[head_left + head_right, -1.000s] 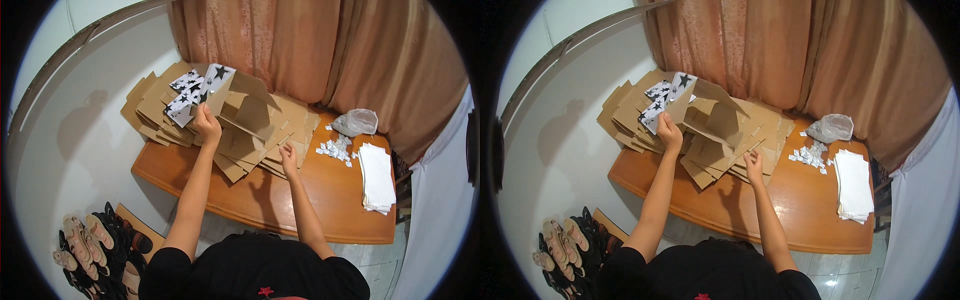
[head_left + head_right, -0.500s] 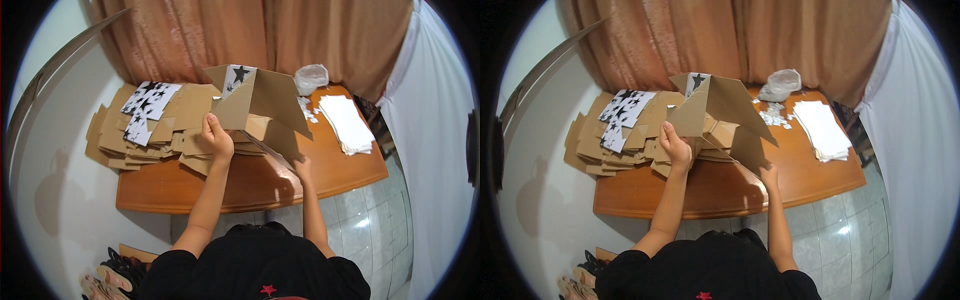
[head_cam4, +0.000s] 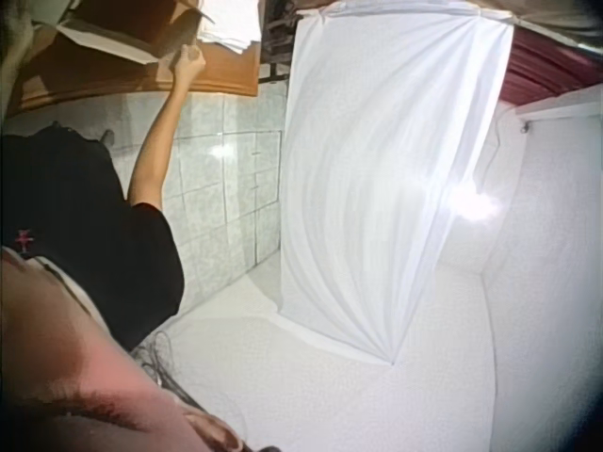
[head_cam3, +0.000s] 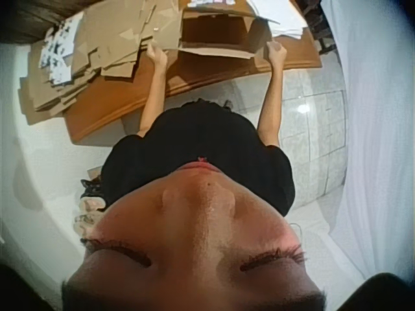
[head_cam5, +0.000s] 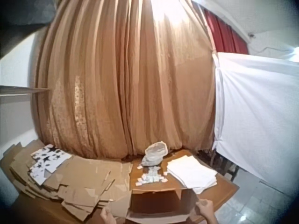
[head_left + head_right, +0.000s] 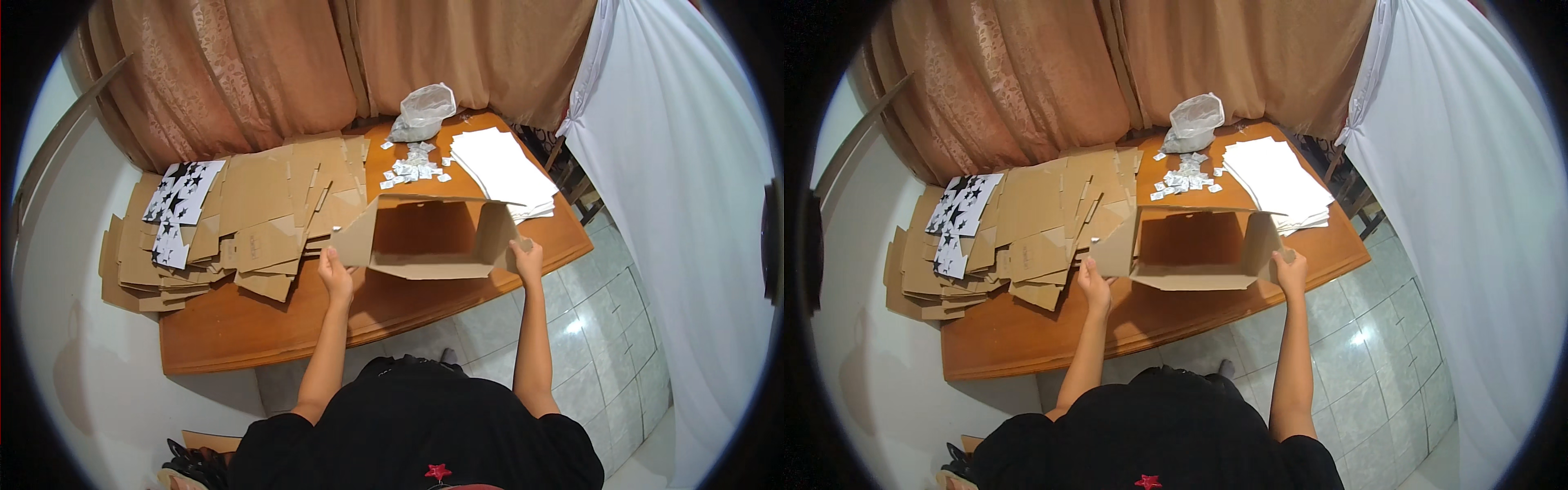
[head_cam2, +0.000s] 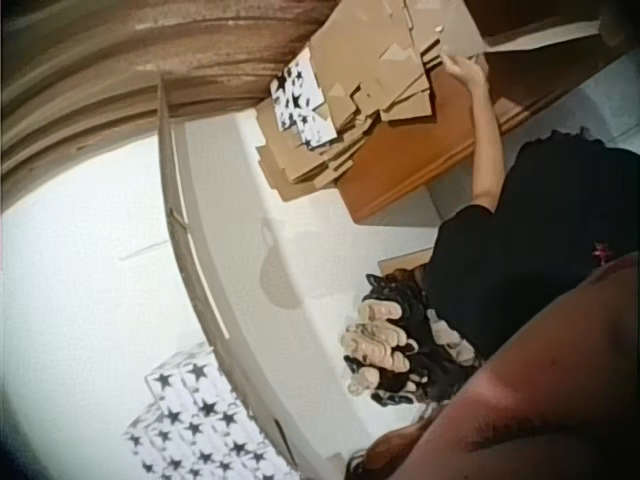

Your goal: The recorder assembles flat cardboard shoe boxes, places white packing paper and silica packets inside, and places the completed boxes on a storage shelf.

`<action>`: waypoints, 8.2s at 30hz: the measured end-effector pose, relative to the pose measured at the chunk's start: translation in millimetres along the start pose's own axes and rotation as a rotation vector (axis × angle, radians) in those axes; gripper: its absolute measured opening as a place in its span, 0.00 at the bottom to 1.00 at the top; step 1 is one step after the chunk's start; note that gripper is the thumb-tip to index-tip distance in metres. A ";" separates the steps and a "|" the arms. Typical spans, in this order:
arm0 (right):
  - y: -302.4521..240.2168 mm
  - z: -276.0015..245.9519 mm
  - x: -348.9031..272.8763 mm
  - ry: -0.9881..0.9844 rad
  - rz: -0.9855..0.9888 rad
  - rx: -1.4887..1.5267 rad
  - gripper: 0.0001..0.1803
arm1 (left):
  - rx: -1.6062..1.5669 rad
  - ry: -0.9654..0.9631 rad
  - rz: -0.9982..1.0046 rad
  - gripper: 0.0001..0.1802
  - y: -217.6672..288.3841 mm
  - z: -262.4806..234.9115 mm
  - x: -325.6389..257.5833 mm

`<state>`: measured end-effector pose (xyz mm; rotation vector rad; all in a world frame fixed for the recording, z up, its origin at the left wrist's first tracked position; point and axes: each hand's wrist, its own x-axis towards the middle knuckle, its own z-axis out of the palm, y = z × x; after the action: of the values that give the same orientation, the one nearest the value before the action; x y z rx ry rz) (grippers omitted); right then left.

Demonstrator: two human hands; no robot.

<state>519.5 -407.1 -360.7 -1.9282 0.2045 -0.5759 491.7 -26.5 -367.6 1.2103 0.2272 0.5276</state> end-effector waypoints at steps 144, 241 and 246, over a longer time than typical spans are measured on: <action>-10.0 91.1 63.8 -0.708 -0.166 -0.815 0.53 | 0.886 -0.404 -0.057 0.34 63.8 108.4 -35.8; 14.4 57.1 36.1 -0.197 0.020 -0.231 0.25 | 0.267 -0.372 -0.363 0.49 -17.5 62.2 -4.3; 40.1 73.7 35.1 -0.553 0.200 0.075 0.27 | 0.323 -0.221 0.154 0.45 64.7 113.9 -17.3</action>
<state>590.1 -377.6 -409.8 -1.8909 0.0193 0.0899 509.7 -113.2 -269.6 1.5988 0.0297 0.4970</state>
